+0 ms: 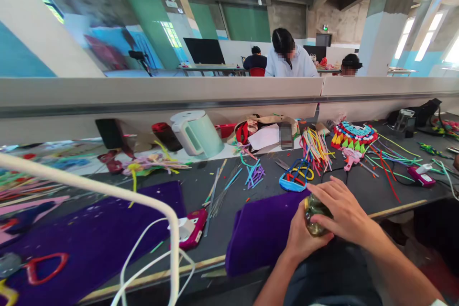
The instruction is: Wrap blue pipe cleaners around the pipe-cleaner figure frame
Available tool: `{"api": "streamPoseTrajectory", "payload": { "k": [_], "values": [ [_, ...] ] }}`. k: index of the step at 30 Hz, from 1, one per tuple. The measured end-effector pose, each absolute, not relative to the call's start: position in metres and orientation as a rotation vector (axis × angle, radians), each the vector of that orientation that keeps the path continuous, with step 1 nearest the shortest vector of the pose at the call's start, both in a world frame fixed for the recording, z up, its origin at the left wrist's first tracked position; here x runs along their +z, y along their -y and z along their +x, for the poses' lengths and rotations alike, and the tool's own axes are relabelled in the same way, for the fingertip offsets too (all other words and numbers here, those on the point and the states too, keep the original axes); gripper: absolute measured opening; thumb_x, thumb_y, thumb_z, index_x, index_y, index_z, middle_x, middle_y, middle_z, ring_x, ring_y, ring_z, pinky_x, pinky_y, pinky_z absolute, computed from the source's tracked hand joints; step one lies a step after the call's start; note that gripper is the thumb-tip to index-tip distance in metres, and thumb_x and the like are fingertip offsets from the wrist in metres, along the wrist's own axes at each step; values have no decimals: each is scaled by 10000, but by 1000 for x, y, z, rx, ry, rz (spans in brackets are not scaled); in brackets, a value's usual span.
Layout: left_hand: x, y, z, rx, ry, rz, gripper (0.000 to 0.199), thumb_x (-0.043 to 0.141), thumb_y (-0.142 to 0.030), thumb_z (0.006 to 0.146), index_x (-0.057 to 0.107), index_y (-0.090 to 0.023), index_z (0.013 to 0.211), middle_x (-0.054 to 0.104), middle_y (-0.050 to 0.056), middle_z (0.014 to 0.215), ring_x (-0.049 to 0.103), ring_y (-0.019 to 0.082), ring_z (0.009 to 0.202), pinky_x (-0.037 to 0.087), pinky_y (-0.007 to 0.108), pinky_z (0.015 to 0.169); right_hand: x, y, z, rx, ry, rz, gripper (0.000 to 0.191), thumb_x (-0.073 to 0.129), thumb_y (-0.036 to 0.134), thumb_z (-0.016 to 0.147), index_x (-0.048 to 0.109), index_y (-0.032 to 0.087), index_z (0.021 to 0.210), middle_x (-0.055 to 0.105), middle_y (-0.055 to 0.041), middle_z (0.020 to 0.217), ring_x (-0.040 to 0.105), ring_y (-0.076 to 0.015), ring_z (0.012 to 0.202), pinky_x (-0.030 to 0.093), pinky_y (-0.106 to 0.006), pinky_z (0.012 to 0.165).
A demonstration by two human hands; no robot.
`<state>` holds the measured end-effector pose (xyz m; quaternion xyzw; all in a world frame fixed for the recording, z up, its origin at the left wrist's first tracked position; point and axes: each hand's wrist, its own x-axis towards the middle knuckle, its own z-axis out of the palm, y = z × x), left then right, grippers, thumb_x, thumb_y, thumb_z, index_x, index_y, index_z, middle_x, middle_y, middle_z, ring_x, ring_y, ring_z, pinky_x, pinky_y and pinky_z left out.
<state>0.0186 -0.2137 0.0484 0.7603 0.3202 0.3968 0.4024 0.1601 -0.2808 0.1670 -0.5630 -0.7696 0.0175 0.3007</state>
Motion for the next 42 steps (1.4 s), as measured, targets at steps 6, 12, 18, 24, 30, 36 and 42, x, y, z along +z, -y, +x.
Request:
{"api": "streamPoseTrajectory", "payload": {
  "k": [6,12,18,24,30,36,42],
  "values": [
    [53,209,10,1029,-740,1801,908,831,-232,431,441,-192,1249,610,93,1133,589,283,1022,474,423,892,175,271,217,-100,1722,-1508,411,464,315,908,471,307,1319,565,-69,1249,549,-241,1123,449,-444,945],
    [55,208,13,1026,-744,1926,869,816,-295,477,438,-206,1255,583,88,1186,564,287,1080,446,455,944,173,281,180,-49,1866,-1663,374,593,433,828,595,245,1152,661,-65,918,630,-223,837,529,-344,733],
    [52,207,14,1030,-699,1913,881,811,-310,500,410,-203,1277,570,101,1210,559,290,1095,448,458,944,182,276,186,81,2072,-1292,318,383,261,936,593,284,1174,609,-64,1188,558,-205,1115,465,-390,937],
    [54,208,15,1038,-800,2001,913,811,-327,499,393,-187,1298,568,106,1213,546,290,1117,440,451,956,176,277,173,-205,1948,-1663,400,576,427,845,590,215,1184,644,-97,901,598,-252,863,486,-399,811],
    [61,208,12,965,-750,1926,912,833,-299,443,437,-210,1260,597,80,1162,580,282,1058,460,448,935,182,273,189,197,2106,-1385,327,493,329,905,569,269,1217,616,-74,1025,579,-202,946,488,-336,832],
    [78,204,0,987,-721,1887,969,852,-348,405,448,-204,1274,599,109,1163,573,304,1078,442,457,958,166,292,237,367,1683,-1291,406,557,535,814,638,248,1089,619,-73,1003,592,-241,915,499,-343,767],
    [118,205,-13,1280,-629,2004,965,837,-448,411,448,-196,1258,557,134,1211,543,325,1128,404,487,997,140,368,276,363,1328,-1484,371,603,538,738,679,241,947,628,-104,981,620,-302,865,512,-381,696]
  ]
}}
